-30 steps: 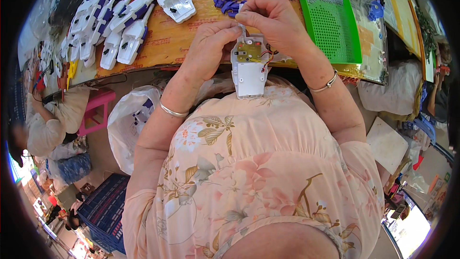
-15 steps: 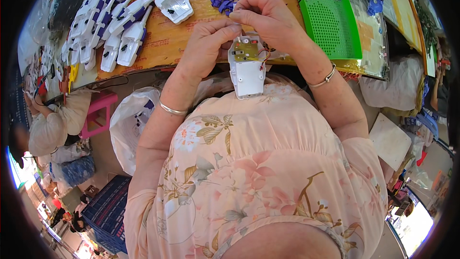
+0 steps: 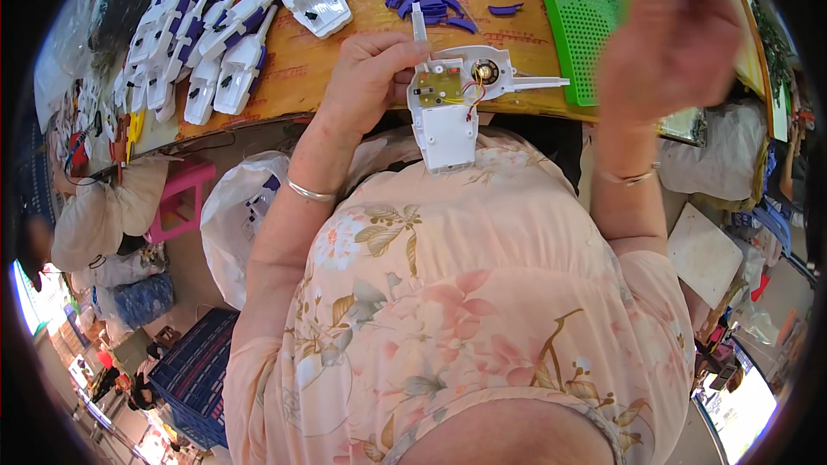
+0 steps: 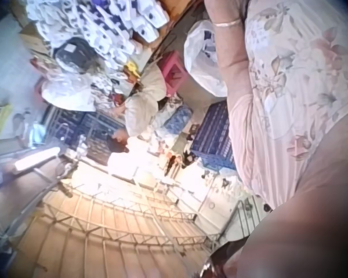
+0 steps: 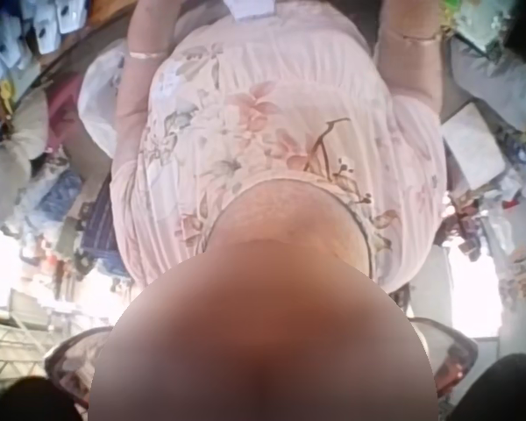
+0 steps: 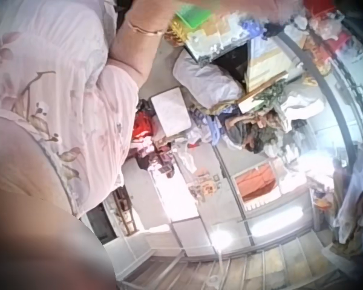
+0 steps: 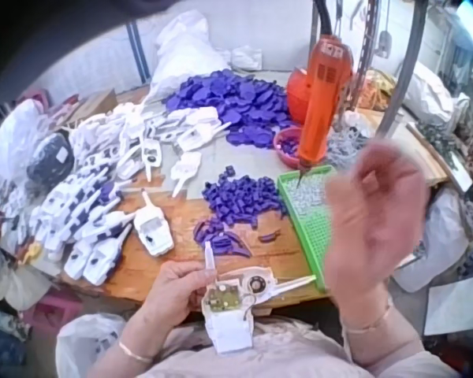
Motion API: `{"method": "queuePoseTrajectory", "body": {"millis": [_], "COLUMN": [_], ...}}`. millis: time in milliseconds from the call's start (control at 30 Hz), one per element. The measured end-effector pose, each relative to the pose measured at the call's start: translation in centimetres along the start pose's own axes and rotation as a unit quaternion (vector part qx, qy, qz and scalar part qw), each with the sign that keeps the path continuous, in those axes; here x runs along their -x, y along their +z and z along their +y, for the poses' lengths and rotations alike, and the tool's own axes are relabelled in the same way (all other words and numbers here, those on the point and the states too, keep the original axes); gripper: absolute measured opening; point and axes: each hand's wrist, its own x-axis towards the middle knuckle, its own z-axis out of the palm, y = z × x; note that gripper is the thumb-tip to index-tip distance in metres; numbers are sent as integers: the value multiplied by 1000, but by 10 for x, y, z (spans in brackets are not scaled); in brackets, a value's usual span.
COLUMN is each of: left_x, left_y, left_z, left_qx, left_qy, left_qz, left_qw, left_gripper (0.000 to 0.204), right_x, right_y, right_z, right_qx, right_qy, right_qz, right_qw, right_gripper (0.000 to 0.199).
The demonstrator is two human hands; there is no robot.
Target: Assembling toy walkie-talkies by fitting plastic shells together and using an electric screwdriver to fasten internal components.
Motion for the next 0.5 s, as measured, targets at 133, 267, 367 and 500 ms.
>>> {"method": "queuePoseTrajectory", "body": {"millis": [133,267,367,500], "left_x": [-2,-1,0,-5], "left_y": [6,5,2,9], "left_z": [2,-2,-2,2], "left_qx": [8,-3,-10,-22], "left_qy": [2,14,9,1], "left_qz": [-7,0,1,17], "left_qw": [1000,1000,1000,1000], "left_gripper": [15,16,16,15], "right_x": [-52,-54,-59,-61], "right_y": [-5,5,16,25], "right_z": [59,77,66,111], "right_qx": [-152,-340,-135,-250], "right_qy": [73,266,321,300], "right_qz": [17,-129,-118,-157], "right_qw": [986,893,930,907], "right_gripper": [43,58,61,58]}}
